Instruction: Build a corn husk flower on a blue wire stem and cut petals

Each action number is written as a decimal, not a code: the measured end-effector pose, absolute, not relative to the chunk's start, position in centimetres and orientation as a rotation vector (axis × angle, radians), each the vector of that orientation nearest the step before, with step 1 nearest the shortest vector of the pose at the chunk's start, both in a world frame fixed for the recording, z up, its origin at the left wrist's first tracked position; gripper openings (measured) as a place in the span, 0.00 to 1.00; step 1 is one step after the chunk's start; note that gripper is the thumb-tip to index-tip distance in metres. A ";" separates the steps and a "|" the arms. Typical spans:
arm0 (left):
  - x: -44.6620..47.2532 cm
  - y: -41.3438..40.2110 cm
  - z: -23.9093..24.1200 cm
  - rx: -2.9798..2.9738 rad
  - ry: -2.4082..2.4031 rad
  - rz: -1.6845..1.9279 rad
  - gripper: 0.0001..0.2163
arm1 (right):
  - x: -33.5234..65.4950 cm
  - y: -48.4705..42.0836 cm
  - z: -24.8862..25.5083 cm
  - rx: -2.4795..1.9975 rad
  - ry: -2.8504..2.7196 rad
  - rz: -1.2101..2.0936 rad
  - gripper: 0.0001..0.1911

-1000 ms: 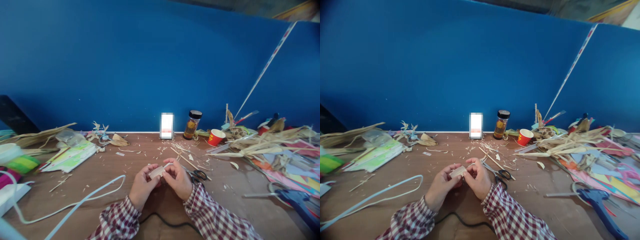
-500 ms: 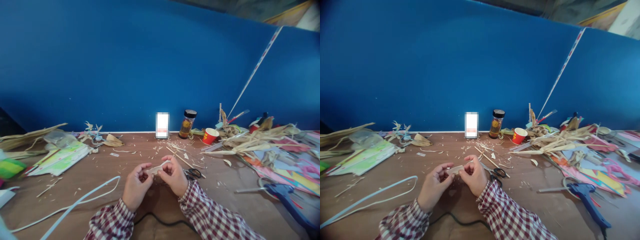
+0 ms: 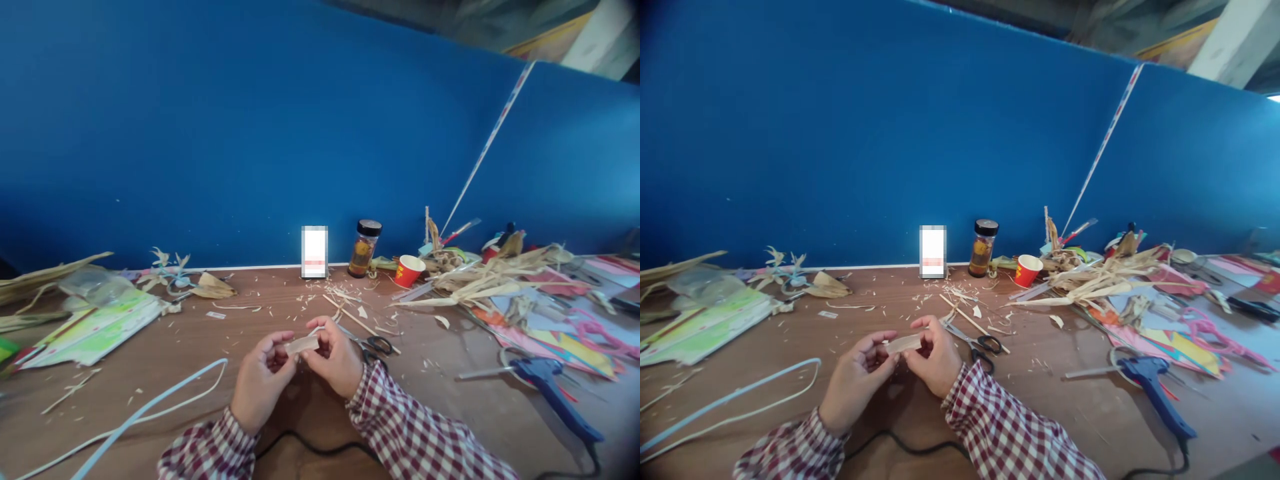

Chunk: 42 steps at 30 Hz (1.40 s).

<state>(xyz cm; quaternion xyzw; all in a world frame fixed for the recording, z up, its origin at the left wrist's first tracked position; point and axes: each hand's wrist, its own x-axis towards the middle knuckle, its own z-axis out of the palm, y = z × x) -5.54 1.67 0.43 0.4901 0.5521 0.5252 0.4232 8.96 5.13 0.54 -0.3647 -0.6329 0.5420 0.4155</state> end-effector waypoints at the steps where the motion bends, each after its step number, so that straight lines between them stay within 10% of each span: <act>1: -5.6 1.7 0.5 1.228 1.388 1.310 0.18 | 9.0 5.2 0.6 -0.929 -1.598 1.338 0.18; 14: -6.3 2.2 0.4 1.074 1.331 1.358 0.20 | 9.5 6.0 -0.2 -0.999 -1.567 1.320 0.17; 24: -6.0 2.0 1.5 0.619 1.022 1.256 0.25 | 10.0 5.2 1.5 -0.719 -1.975 0.688 0.24; 42: -6.2 1.9 0.8 1.062 1.088 1.220 0.13 | 10.2 5.6 1.3 -0.914 -1.953 0.917 0.05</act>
